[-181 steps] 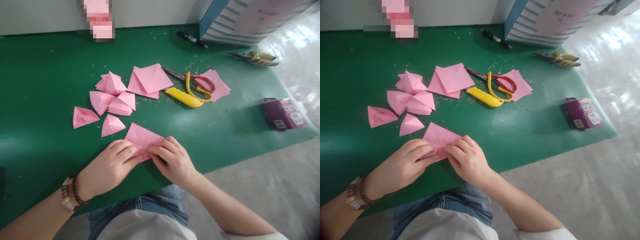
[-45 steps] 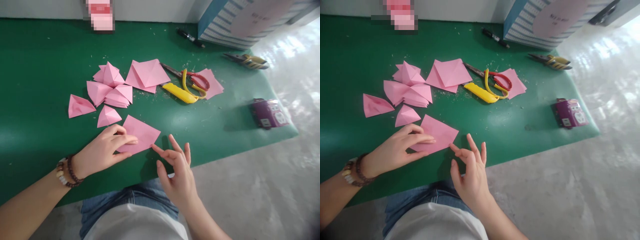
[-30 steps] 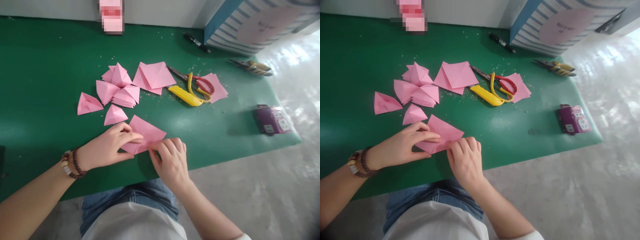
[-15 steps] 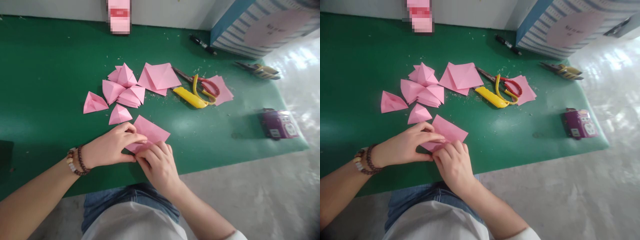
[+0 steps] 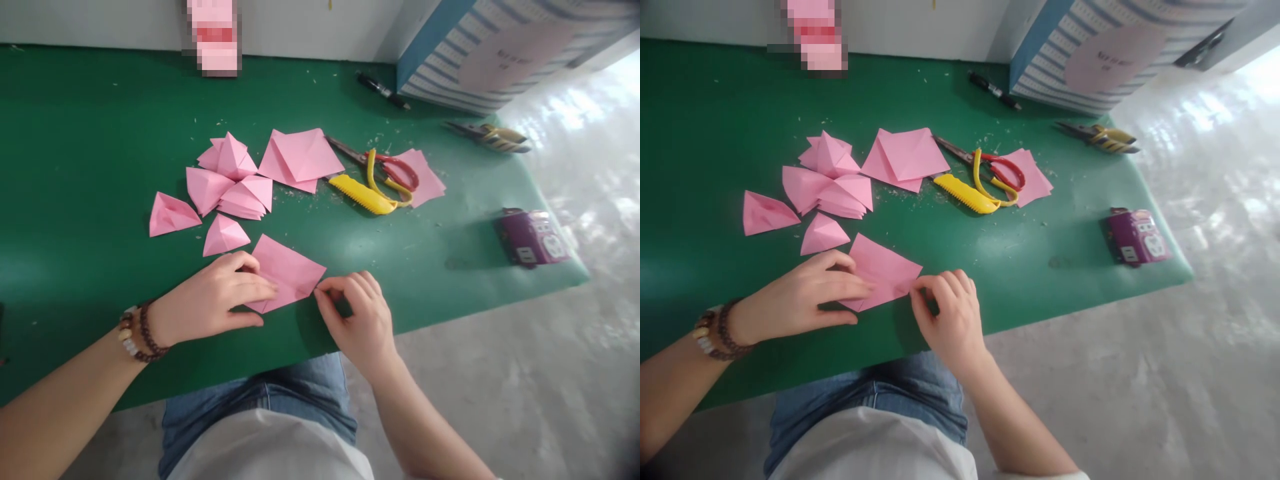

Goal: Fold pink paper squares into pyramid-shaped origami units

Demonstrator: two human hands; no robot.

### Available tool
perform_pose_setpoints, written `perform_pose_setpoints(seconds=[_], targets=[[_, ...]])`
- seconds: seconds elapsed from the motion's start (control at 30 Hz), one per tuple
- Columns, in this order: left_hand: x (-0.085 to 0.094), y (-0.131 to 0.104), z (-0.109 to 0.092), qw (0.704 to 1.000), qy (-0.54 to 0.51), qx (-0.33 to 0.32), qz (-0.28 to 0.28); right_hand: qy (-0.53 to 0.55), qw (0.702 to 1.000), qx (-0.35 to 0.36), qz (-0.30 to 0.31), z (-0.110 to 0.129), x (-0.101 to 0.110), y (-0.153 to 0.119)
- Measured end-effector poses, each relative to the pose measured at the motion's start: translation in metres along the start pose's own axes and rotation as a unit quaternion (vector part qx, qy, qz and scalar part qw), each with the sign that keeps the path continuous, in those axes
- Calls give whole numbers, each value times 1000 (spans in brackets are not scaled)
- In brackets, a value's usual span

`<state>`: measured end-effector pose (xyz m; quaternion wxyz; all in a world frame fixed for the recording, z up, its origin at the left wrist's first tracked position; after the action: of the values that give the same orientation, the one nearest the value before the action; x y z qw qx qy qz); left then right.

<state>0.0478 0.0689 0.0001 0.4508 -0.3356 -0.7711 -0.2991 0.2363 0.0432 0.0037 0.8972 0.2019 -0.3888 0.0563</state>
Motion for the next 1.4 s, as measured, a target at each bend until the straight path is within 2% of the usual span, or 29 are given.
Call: perform_pose_setpoints(seconds=[0.07,0.13,0.23,0.37,0.5,0.67,0.83,1.07,1.17,1.4], targets=[[1,-1,-2,1000,12,-22,-19,6,999,38,0,-4,4,5],[3,-2,-4,999,20,-33,-24,-6,995,90,37,-6,4,11],[6,-5,-4,998,45,-46,-4,-17,984,153,90,-6,3,17],[11,-9,-9,991,114,-70,15,-9,967,225,119,3,3,13],[14,-12,-13,983,170,-64,19,1,950,274,147,15,1,3],[11,-16,-15,984,167,-51,44,25,937,308,164,25,-6,2],[6,-19,-20,987,150,-34,55,66,943,282,161,21,-9,11],[9,-22,-18,991,109,-45,57,95,972,150,151,14,-15,28],[10,-21,-17,991,110,-49,59,109,974,105,168,12,-20,32],[9,-19,-20,989,128,-56,53,101,971,130,175,18,-24,33]])
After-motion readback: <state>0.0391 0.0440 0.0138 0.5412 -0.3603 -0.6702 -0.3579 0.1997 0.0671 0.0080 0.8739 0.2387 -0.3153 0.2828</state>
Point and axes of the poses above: each hand's wrist, its own y-axis towards the middle knuckle, its own x-axis out of the back of the hand, z = x × y, the point moved 6 cm from there along y, towards the middle knuckle, and after that the axes turned 14 degrees about y, right-handed, at the moved point
